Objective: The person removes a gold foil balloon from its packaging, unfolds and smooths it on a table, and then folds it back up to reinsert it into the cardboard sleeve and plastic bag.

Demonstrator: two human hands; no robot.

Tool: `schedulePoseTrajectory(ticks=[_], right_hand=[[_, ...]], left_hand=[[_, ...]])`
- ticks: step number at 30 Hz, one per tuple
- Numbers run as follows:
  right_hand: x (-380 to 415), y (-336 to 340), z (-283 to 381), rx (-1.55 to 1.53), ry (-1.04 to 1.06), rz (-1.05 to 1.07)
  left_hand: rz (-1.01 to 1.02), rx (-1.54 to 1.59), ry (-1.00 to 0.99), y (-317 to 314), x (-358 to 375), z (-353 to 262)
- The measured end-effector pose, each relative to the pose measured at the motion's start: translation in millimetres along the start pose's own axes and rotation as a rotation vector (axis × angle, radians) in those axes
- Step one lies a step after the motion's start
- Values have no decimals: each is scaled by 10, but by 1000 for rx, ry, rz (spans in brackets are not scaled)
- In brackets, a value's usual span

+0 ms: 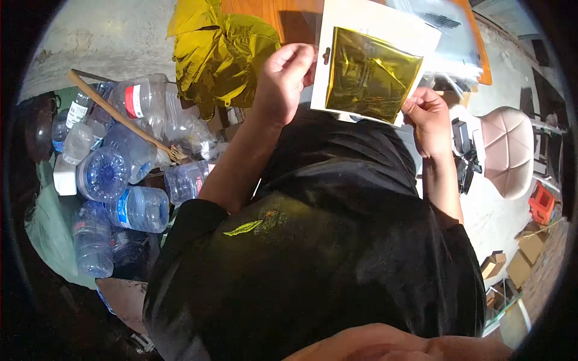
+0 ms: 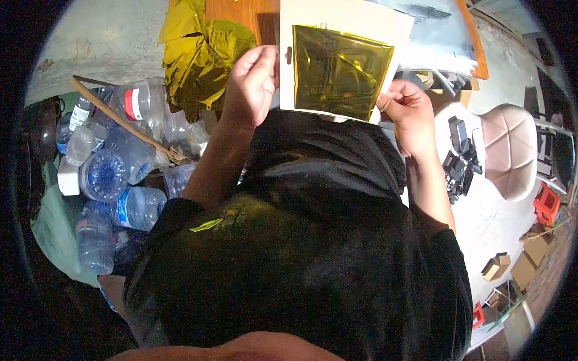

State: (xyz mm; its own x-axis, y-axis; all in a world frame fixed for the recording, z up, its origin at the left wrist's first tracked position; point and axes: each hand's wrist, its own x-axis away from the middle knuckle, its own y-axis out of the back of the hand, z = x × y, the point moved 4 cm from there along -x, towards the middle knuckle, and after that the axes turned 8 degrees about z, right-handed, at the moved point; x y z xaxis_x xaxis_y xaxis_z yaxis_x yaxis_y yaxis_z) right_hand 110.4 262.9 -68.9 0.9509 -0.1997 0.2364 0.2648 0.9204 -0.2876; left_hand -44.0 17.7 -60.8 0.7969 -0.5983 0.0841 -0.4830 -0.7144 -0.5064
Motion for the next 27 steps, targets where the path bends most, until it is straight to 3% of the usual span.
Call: schedulePoseTrajectory(ticks=[4,6,9,16,19,21,23,27], right_hand=[[15,-36,7,4,-27,-15],[0,-5,-32,2,14,46],[9,-41,-23,13,31,73],[12,-31,10,-6,-49,84],[15,-13,-10,60,-47,74],[17,-65,21,56,-51,56],[17,-76,27,50,-54,34],[26,-52,31,48,-56,42]], left_hand=[[-16,89,-40,-23,21,-61],[-2,-199,-98,-2,2,-46],[-27,-66,-29,36,-23,-50],[-55,-144,-109,42,-37,-116],[-109,52,-35,29,-55,-145],[29,-160,-61,26,-70,-123],[25,-166,-101,72,-104,-78],[24,-13,-1,35,-108,-94]])
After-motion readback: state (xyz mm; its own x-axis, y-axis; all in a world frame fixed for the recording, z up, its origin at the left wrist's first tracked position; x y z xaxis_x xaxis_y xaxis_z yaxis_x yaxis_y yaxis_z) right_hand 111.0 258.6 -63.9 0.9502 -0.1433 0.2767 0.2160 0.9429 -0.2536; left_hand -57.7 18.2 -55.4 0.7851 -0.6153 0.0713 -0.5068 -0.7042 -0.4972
